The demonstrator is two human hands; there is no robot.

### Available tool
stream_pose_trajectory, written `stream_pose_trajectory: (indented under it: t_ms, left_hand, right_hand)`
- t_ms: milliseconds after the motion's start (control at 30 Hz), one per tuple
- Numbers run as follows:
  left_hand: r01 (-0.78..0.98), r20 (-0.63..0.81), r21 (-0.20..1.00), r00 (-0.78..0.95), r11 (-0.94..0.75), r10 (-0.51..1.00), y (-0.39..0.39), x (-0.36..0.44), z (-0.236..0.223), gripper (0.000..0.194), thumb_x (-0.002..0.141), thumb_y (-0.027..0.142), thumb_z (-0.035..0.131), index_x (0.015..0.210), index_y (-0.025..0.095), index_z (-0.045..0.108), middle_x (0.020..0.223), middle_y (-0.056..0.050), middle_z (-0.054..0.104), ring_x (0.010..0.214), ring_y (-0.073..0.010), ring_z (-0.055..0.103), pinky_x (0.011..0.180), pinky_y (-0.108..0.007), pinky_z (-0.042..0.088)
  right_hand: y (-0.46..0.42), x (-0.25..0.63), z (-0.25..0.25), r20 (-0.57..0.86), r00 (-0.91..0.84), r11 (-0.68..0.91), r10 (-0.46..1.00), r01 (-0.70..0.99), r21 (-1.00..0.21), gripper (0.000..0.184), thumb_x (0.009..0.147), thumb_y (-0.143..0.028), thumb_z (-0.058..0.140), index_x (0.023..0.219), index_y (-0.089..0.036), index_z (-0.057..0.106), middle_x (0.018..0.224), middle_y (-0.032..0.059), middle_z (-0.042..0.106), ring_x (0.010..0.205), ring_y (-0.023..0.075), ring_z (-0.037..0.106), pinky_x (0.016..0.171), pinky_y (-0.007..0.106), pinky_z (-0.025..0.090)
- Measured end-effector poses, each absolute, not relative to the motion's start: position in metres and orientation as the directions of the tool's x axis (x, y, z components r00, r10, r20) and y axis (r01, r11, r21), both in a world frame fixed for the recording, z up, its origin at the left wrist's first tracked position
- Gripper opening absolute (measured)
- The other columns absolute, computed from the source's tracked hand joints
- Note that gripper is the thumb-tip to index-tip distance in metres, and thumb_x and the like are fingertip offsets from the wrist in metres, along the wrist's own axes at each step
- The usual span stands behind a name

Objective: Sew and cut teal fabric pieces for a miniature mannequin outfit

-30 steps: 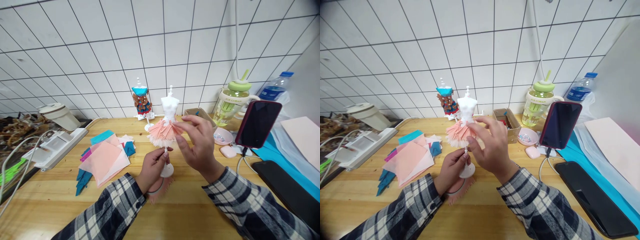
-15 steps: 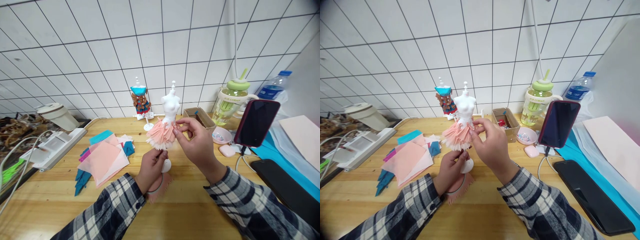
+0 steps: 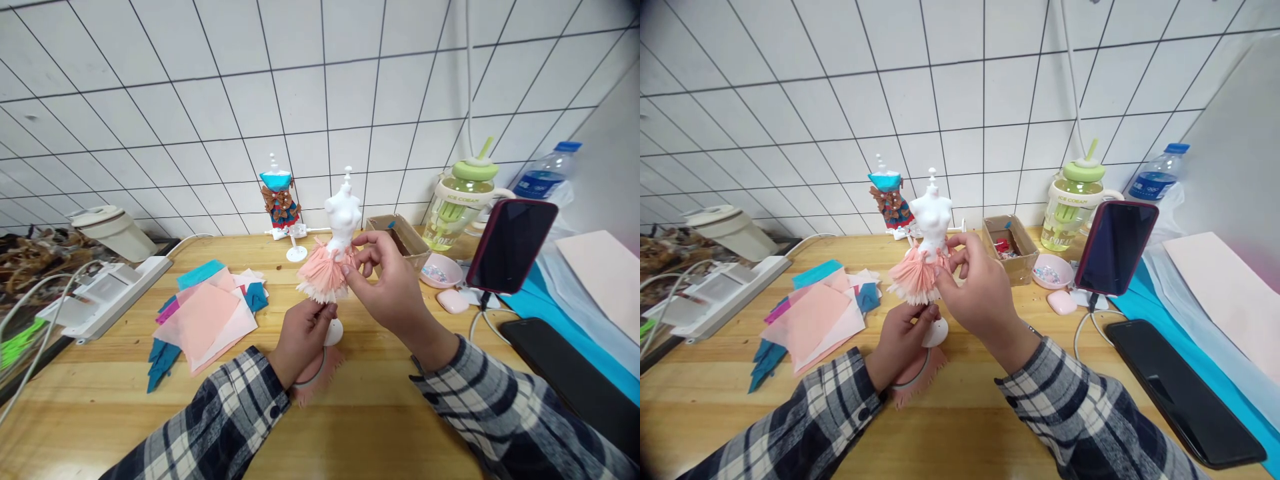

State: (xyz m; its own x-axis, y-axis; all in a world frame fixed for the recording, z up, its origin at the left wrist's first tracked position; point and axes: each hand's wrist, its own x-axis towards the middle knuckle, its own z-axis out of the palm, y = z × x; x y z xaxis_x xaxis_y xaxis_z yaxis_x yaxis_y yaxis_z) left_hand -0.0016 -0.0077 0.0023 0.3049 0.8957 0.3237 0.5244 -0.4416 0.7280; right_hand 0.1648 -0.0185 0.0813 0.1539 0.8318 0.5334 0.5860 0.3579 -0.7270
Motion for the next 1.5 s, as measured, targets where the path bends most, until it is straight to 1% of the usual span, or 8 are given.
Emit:
stream_pose_trajectory:
  t_ms: [233,400,567,800,867,1033,1267,1500]
  left_hand:
    - [0.407,0.265,0.826,0.332,-0.391,0.905,-0.007,0.000,0.004,0.034,0.091,0.039,0.048,0.071,0.016,0.063,0.065,0.000,0.061,0.061,-0.0128,0.054,0.058,-0.023,0.040]
    - [0.213,0.221,0.930,0.331,-0.301,0.917,-0.005,0.002,0.006,0.034,0.092,0.040,0.045,0.109,0.016,0.061,0.068,0.000,0.059,0.059,-0.0124,0.052,0.055,-0.022,0.042]
    - [0.136,0.223,0.947,0.371,-0.290,0.902,-0.007,0.000,0.007,0.033,0.091,0.042,0.047,0.076,0.016,0.060,0.067,-0.001,0.057,0.059,-0.0114,0.049,0.055,-0.021,0.041]
    - [0.007,0.251,0.961,0.394,-0.276,0.884,-0.009,-0.001,0.007,0.029,0.092,0.038,0.046,0.101,0.014,0.060,0.067,-0.001,0.057,0.063,-0.0134,0.052,0.060,-0.024,0.042]
    - [-0.005,0.252,0.962,0.402,-0.273,0.880,-0.009,-0.001,0.006,0.030,0.092,0.038,0.046,0.107,0.014,0.059,0.068,-0.001,0.057,0.064,-0.0138,0.053,0.061,-0.024,0.043]
    - [0.089,0.261,0.943,0.395,-0.320,0.881,-0.008,-0.001,0.004,0.029,0.094,0.038,0.044,0.105,0.016,0.057,0.075,-0.001,0.060,0.067,-0.0137,0.054,0.064,-0.024,0.044]
    - [0.347,0.309,0.844,0.307,-0.408,0.900,0.003,-0.001,0.002,0.028,0.095,0.036,0.039,0.105,0.017,0.058,0.094,-0.005,0.068,0.085,-0.0168,0.061,0.076,-0.027,0.047]
    - [0.697,0.246,0.600,0.308,-0.394,0.919,0.023,-0.011,-0.006,0.036,0.094,0.038,0.037,0.104,0.018,0.066,0.098,-0.009,0.071,0.088,-0.0240,0.065,0.077,-0.034,0.047]
  right_hand:
    - [-0.019,0.167,0.082,0.552,0.142,0.347,0.821,0.643,-0.682,0.035,0.078,-0.031,0.061,0.110,-0.023,0.050,0.081,-0.0004,0.064,0.065,0.0150,0.054,0.064,0.030,0.042]
    - [-0.019,0.168,0.083,0.762,0.124,0.434,0.635,0.759,-0.486,0.028,0.082,-0.031,0.057,0.108,-0.021,0.059,0.102,0.0082,0.059,0.095,0.0240,0.054,0.083,0.039,0.043]
    - [-0.020,0.164,0.075,0.821,-0.005,0.453,0.570,0.836,-0.309,0.030,0.082,-0.029,0.056,0.110,-0.024,0.066,0.103,0.0084,0.055,0.091,0.0235,0.051,0.083,0.040,0.041]
    - [-0.023,0.159,0.069,0.829,0.027,0.503,0.558,0.784,-0.364,0.016,0.082,-0.026,0.055,0.089,-0.023,0.069,0.094,0.0062,0.059,0.087,0.0213,0.054,0.082,0.038,0.043]
    - [-0.025,0.160,0.071,0.843,0.048,0.519,0.536,0.768,-0.374,0.019,0.082,-0.026,0.054,0.096,-0.022,0.067,0.096,0.0068,0.059,0.091,0.0219,0.055,0.086,0.039,0.042]
    - [-0.026,0.159,0.075,0.807,0.070,0.474,0.586,0.779,-0.411,0.043,0.086,-0.031,0.048,0.127,-0.020,0.054,0.126,0.0091,0.054,0.111,0.0249,0.050,0.096,0.042,0.036]
    - [-0.022,0.162,0.066,0.790,0.107,0.447,0.604,0.775,-0.446,0.033,0.088,-0.030,0.046,0.118,-0.022,0.059,0.122,0.0055,0.059,0.107,0.0233,0.051,0.094,0.040,0.034]
    - [-0.043,0.184,0.040,0.777,0.177,0.389,0.604,0.785,-0.482,0.026,0.087,-0.023,0.047,0.111,-0.021,0.057,0.112,0.0057,0.061,0.105,0.0223,0.054,0.092,0.038,0.036]
